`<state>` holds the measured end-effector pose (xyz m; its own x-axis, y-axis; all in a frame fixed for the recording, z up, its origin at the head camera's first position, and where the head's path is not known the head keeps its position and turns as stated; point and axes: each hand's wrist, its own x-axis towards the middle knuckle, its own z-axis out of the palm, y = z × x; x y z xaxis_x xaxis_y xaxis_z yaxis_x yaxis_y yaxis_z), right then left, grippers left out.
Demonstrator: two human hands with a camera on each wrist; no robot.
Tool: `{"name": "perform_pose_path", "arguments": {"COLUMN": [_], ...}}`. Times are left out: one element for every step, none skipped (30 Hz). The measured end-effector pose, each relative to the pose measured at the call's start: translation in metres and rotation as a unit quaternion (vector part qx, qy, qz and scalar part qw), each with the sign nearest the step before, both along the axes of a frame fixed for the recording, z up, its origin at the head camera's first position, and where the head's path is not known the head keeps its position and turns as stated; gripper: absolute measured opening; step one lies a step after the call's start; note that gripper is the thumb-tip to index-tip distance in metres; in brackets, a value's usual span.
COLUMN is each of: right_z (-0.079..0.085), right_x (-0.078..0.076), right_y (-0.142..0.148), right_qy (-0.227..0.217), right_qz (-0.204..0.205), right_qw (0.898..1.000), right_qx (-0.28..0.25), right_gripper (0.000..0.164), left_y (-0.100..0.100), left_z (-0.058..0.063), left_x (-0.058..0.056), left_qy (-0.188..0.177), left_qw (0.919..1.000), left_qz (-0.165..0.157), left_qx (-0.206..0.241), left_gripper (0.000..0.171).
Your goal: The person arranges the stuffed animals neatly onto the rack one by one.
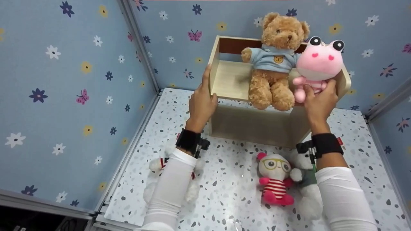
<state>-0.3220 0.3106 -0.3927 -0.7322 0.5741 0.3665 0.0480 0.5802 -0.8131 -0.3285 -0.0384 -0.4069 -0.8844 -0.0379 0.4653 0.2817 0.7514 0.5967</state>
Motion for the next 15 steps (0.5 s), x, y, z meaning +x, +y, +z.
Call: {"name": "perform_pose_path", "arguments": {"right_z": [-0.001,-0.002,-0.003,-0.004,-0.005,-0.007,-0.008,-0.009,-0.01,-0.011,-0.012,-0.013,-0.013,-0.014,-0.015], "right_x": [0.0,-0.001,-0.001,0.0,0.0,0.0,0.0,0.001,0.001,0.002,0.002,0.003,0.004,0.004,0.005], "right_y": [0.0,0.0,0.0,0.0,0.0,0.0,0.001,0.001,0.001,0.001,0.002,0.002,0.002,0.002,0.002], "right_qy": [-0.001,-0.003,-0.004,-0.004,-0.003,-0.002,-0.003,-0.005,-0.004,-0.003,0.0,0.001,0.002,0.005,0.008], "right_qz": [0.002,0.002,0.004,0.006,0.009,0.012,0.015,0.018,0.022,0.027,0.031,0.034,0.038,0.041,0.044], "right_qw": [1.0,1.0,1.0,1.0,1.0,1.0,1.0,1.0,1.0,0.999,0.999,0.999,0.999,0.999,0.998], "right_qx": [0.002,0.004,0.007,0.007,0.006,0.004,-0.001,-0.006,-0.012,-0.018,-0.022,-0.026,-0.031,-0.034,-0.036], "right_gripper": [0.059,0.059,0.06,0.061,0.063,0.064,0.066,0.069,0.071,0.073,0.076,0.079,0.081,0.083,0.086], "left_y": [0.0,0.0,0.0,0.0,0.0,0.0,0.0,0.0,0.0,0.0,0.0,0.0,0.0,0.0,0.0], "left_z": [0.0,0.0,0.0,0.0,-0.001,0.0,-0.001,0.0,0.0,0.0,0.0,0.0,0.0,0.0,0.0], "left_x": [0.0,0.001,0.001,0.001,0.001,0.001,0.001,0.001,0.001,0.001,0.001,0.0,0.0,0.001,0.001], "left_qy": [0.001,0.002,0.002,0.002,0.002,0.003,0.003,0.003,0.004,0.004,0.004,0.005,0.004,0.003,0.0], "left_qw": [1.0,1.0,1.0,1.0,1.0,1.0,1.0,1.0,1.0,1.0,1.0,1.0,1.0,1.0,1.0], "left_qz": [0.0,0.001,0.001,0.002,0.003,0.004,0.004,0.004,0.005,0.005,0.006,0.005,0.006,0.006,0.007], "left_qx": [0.0,0.0,-0.001,-0.002,-0.004,-0.005,-0.004,-0.004,-0.004,-0.003,-0.003,-0.003,-0.003,-0.002,-0.002], "left_gripper": [0.094,0.094,0.093,0.093,0.092,0.092,0.092,0.092,0.092,0.092,0.092,0.093,0.093,0.093,0.094]}}
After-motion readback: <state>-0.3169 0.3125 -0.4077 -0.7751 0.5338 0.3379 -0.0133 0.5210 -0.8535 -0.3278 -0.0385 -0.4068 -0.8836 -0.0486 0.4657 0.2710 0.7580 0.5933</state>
